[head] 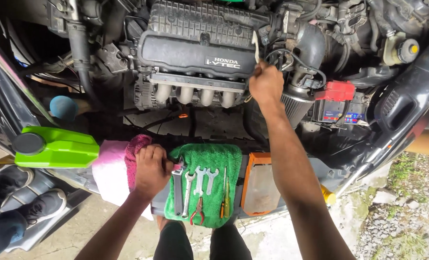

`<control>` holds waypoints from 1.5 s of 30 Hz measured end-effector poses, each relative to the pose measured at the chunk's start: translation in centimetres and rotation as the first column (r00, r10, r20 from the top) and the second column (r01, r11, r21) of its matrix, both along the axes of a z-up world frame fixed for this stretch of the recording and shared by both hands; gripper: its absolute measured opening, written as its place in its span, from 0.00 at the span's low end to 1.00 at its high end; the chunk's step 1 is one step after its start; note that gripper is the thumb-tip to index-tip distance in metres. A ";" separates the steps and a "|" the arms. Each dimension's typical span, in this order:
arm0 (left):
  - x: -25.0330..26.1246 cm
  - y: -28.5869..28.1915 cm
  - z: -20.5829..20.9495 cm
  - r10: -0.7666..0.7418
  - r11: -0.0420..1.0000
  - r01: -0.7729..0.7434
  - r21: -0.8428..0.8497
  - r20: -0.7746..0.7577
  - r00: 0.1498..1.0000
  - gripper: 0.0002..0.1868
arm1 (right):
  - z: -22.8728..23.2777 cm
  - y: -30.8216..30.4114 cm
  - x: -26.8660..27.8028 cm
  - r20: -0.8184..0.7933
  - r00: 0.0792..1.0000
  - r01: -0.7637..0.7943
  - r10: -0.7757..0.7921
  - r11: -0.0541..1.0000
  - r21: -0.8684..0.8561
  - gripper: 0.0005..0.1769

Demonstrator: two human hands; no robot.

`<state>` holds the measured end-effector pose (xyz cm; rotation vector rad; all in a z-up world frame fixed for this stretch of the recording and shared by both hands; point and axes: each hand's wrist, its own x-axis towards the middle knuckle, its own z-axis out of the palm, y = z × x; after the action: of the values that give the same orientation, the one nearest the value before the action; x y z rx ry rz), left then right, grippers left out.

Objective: The person cleans a car engine using a rag and a toothbrush. They wipe the engine cover and surrounding areas with a pink rag, then use a toothbrush to scrub the engine cover and crevices.

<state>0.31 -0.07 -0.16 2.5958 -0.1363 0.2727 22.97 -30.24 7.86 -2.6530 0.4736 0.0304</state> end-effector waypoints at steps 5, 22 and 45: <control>1.5 0.1 1.0 -0.036 0.999 0.038 0.032 -0.058 0.998 0.10 | 3.4 1.7 -1.0 -0.148 0.988 -0.051 0.038 0.995 -0.090 0.11; 1.6 0.4 1.9 -0.154 0.988 0.153 -0.018 -0.132 0.979 0.07 | 5.8 5.3 4.5 -0.323 0.944 -0.091 0.073 0.995 -0.042 0.13; 1.4 0.3 1.7 -0.137 0.976 0.111 -0.186 -0.136 0.981 0.04 | 5.4 -0.7 5.9 -0.189 0.982 -0.011 0.025 0.997 0.075 0.14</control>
<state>1.69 0.23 1.51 2.4081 -0.2108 0.0431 28.89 -30.97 13.30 -2.5939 0.5001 0.3038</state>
